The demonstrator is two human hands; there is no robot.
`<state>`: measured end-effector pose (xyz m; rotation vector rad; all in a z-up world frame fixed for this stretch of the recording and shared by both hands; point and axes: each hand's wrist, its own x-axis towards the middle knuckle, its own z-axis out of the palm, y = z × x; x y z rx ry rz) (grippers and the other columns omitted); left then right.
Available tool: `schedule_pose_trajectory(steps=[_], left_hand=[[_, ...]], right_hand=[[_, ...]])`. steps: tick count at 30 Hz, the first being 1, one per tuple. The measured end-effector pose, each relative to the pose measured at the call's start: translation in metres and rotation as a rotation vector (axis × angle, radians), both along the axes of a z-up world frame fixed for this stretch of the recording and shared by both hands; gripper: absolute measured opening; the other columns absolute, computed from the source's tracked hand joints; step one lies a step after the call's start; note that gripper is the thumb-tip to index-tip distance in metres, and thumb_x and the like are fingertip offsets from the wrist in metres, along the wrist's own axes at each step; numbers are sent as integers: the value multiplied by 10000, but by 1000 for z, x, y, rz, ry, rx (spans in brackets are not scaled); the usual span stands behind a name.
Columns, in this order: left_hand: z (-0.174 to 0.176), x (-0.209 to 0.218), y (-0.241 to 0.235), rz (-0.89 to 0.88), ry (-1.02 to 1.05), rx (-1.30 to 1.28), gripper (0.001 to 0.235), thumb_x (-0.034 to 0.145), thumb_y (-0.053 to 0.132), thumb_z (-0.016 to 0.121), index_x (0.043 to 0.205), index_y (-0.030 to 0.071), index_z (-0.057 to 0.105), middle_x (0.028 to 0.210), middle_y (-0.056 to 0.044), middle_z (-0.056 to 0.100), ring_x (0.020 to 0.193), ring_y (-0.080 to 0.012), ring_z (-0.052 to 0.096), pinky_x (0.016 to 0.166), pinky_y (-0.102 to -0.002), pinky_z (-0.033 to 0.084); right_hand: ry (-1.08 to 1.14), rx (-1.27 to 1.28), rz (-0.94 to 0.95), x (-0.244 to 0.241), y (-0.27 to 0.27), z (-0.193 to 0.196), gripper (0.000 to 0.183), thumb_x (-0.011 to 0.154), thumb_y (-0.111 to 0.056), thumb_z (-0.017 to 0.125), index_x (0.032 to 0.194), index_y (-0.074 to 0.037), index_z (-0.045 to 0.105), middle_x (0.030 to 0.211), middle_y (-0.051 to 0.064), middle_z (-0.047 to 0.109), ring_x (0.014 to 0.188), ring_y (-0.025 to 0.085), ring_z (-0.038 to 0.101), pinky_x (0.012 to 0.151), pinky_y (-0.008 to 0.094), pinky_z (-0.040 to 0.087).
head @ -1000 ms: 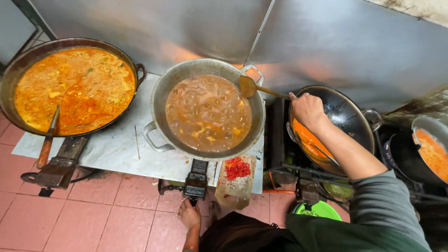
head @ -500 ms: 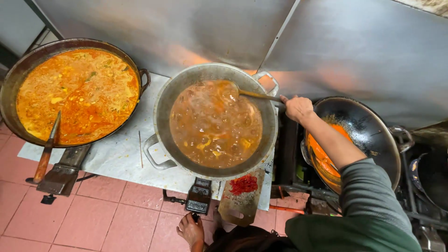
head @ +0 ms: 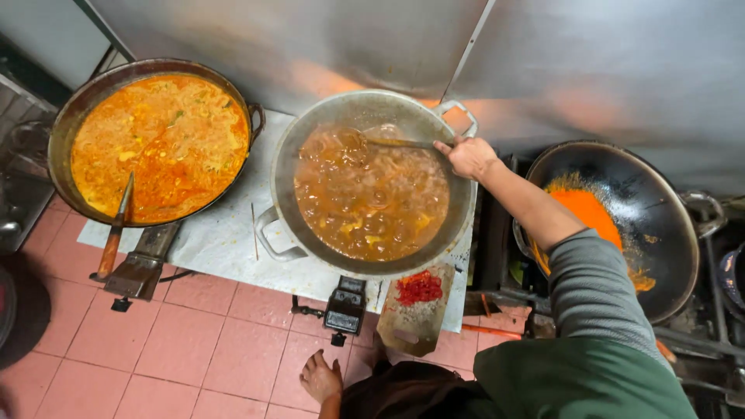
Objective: Stirring several pots of stew on a gas stove and chopping green chilies on a wooden board.
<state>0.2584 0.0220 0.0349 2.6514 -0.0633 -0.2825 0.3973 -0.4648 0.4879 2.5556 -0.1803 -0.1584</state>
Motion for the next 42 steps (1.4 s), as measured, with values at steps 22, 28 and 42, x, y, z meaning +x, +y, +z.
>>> schedule_pose_trajectory(steps=[22, 28, 42], left_hand=[[1, 37, -20, -283, 1, -79, 414, 812, 479, 745, 1128, 228, 651, 1193, 18, 668, 1253, -233, 561, 1171, -652, 287], [-2, 39, -24, -253, -53, -103, 533, 808, 643, 677, 1031, 159, 699, 1114, -48, 706, 1208, -266, 575, 1144, -652, 287], [10, 53, -8, -400, 360, -25, 590, 874, 609, 595, 1341, 252, 651, 1385, 15, 657, 1462, -229, 427, 1223, -716, 106]], right_hand=[[-146, -617, -137, -116, 179, 100, 421, 980, -196, 510, 1362, -230, 684, 840, 77, 669, 735, 230, 663, 587, 340, 494], [198, -353, -577, -95, 163, 127, 268, 972, -233, 568, 1070, -175, 810, 1086, 63, 774, 1015, 260, 750, 716, 478, 609], [68, 198, -661, -88, 67, 24, 378, 966, -362, 538, 1309, -294, 683, 1130, 120, 749, 1057, 339, 723, 893, 478, 585]])
